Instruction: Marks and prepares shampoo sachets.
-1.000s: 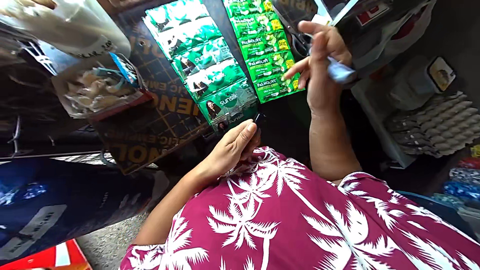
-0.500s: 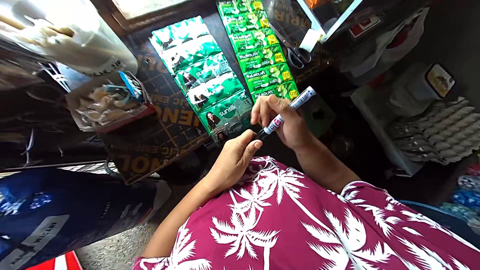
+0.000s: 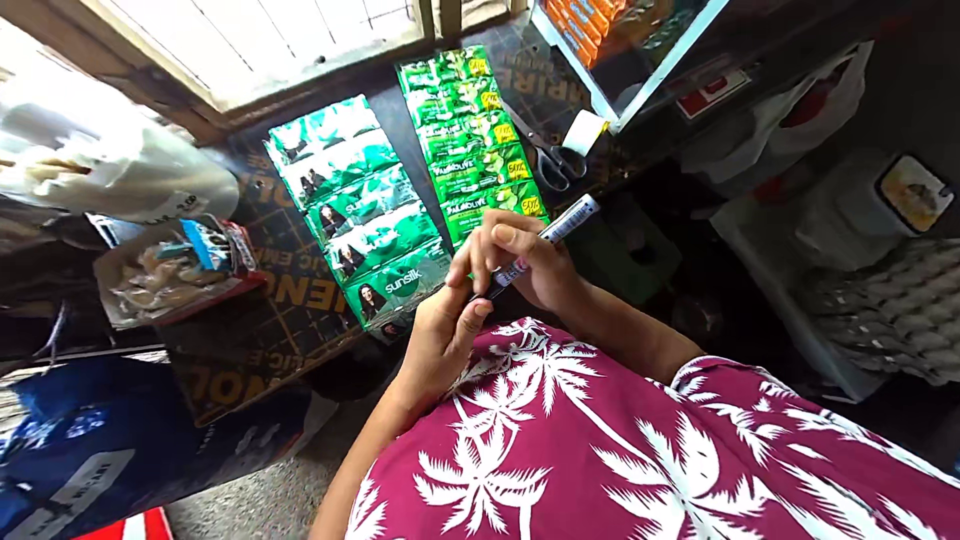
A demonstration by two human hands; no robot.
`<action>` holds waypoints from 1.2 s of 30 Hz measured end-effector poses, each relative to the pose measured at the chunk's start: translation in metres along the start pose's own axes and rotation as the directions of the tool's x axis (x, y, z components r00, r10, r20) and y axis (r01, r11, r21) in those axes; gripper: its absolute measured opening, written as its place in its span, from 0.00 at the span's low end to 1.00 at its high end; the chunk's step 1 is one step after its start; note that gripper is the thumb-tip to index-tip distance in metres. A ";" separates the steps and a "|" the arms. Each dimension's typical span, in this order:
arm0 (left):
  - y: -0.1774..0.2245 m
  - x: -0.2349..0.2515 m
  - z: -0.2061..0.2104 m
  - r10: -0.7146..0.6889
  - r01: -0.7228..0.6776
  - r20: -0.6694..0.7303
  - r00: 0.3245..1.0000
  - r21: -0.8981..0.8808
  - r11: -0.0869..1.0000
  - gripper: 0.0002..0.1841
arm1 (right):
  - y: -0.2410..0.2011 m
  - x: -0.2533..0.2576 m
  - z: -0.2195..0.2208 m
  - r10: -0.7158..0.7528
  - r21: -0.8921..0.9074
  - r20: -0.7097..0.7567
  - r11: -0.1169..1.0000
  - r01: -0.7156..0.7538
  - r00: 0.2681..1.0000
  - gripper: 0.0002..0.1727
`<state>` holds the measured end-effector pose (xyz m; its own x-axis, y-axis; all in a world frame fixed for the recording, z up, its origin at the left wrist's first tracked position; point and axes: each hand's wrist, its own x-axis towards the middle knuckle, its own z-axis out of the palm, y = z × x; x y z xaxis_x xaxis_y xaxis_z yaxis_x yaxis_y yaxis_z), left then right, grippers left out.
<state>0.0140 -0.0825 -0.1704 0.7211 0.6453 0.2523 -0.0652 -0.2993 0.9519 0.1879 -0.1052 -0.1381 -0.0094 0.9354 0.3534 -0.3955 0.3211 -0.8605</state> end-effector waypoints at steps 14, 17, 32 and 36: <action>-0.018 0.037 -0.075 -0.194 0.546 -0.557 0.807 0.580 0.605 0.20 | -0.045 0.012 -0.187 0.051 -0.848 -0.525 0.056 -0.527 0.850 0.39; -0.022 0.044 -0.088 -0.196 0.596 -0.608 0.770 0.573 0.562 0.21 | -0.042 0.021 -0.185 -0.040 -0.869 -0.489 -0.058 -0.491 0.871 0.32; -0.048 0.107 -0.110 -0.318 0.837 -0.779 0.540 0.458 0.301 0.43 | -0.031 0.009 -0.191 -0.157 -0.990 -0.140 0.022 -0.138 0.978 0.17; -0.050 0.123 -0.109 -0.320 0.847 -0.786 0.530 0.471 0.247 0.47 | -0.022 0.020 -0.184 -0.133 -0.995 -0.042 0.099 -0.029 0.990 0.15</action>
<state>0.0304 0.0883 -0.1682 -0.1390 0.9897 -0.0341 0.9194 0.1418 0.3669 0.3650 -0.0661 -0.1797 0.0817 0.8896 0.4493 0.8747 0.1521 -0.4602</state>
